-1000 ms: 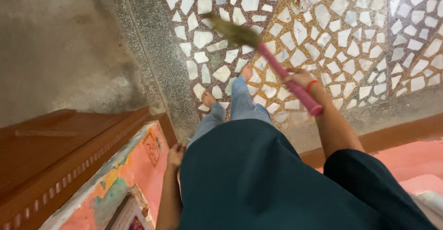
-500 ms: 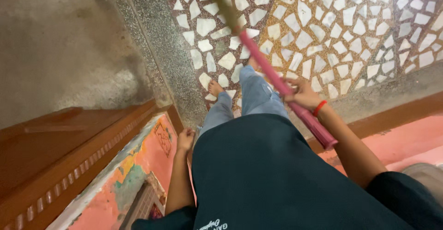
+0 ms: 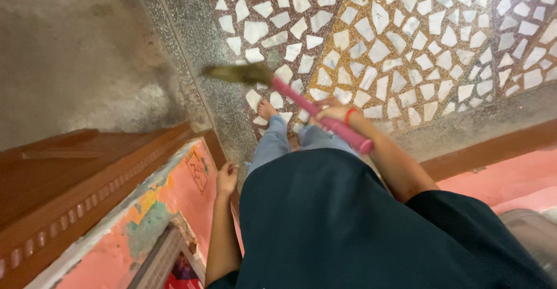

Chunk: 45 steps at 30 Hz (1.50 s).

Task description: The person sweeps a mosaic-tiled floor using a pink broom, moving debris toward a red dustpan placed nearby. The person is barefoot and moves around the room to gather the dirt.

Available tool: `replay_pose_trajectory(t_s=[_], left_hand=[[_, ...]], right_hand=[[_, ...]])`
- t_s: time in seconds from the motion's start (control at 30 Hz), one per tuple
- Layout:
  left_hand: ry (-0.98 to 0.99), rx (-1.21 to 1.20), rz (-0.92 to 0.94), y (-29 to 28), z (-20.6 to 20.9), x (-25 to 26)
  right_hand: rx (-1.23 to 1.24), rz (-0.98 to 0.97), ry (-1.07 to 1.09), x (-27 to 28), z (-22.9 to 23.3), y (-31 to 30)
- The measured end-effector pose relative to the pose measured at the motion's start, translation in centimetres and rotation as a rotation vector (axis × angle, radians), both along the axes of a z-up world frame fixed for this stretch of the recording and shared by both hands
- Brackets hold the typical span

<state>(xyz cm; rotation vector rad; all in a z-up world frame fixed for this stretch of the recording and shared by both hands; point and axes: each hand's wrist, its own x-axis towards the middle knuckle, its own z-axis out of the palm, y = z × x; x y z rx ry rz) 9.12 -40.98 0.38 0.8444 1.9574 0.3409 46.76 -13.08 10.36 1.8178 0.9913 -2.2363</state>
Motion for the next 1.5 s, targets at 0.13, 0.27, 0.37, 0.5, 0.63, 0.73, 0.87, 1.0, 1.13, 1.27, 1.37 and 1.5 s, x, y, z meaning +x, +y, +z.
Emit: replay_pose_trajectory(t_s=[0.13, 0.27, 0.37, 0.5, 0.63, 0.73, 0.87, 1.0, 1.13, 1.27, 1.37, 1.5], left_hand=[[0.089, -0.193, -0.087, -1.6, 0.8, 2.6], [0.114, -0.222, -0.112, -2.1, 1.2, 4.9], [0.063, -0.216, -0.054, -2.0, 1.0, 6.2], [-0.001, -0.154, 0.020, -1.9, 1.2, 7.2], [-0.034, -0.048, 0.022, -1.2, 1.4, 8.5], [-0.056, -0.077, -0.017, -1.1, 1.5, 9.1], [0.042, -0.165, -0.116, -0.9, 1.7, 9.1], [-0.014, -0.055, -0.064, -1.1, 1.2, 9.6], [0.020, 0.022, -0.063, -1.5, 1.3, 9.9], [0.028, -0.022, -0.006, -3.7, 2.0, 10.3], [0.067, -0.129, -0.068, -5.1, 2.4, 10.4], [0.086, -0.148, -0.064, -7.0, 2.9, 12.1]], right_hand=[[0.026, -0.059, -0.245, 6.8, 2.2, 2.8], [0.044, -0.281, -0.098, 14.9, -1.0, 4.8], [0.034, -0.461, -0.007, 19.7, -3.0, 5.5], [0.159, -0.425, -0.202, 19.0, 0.7, 3.2], [0.289, -0.370, -0.140, 15.9, 6.2, -3.7], [0.249, -0.143, -0.010, 15.1, 8.7, -6.6], [-0.010, 0.141, 0.108, 12.0, 6.3, -8.0], [0.472, 0.537, 0.397, 4.6, -3.0, -8.8], [0.097, 0.498, 0.090, 2.6, -7.1, -8.0], [0.142, 0.236, 0.049, 9.8, -7.3, -4.4], [0.063, -0.008, -0.051, 15.4, -5.2, -2.1], [0.059, -0.164, -0.159, 21.5, -3.5, -0.2]])
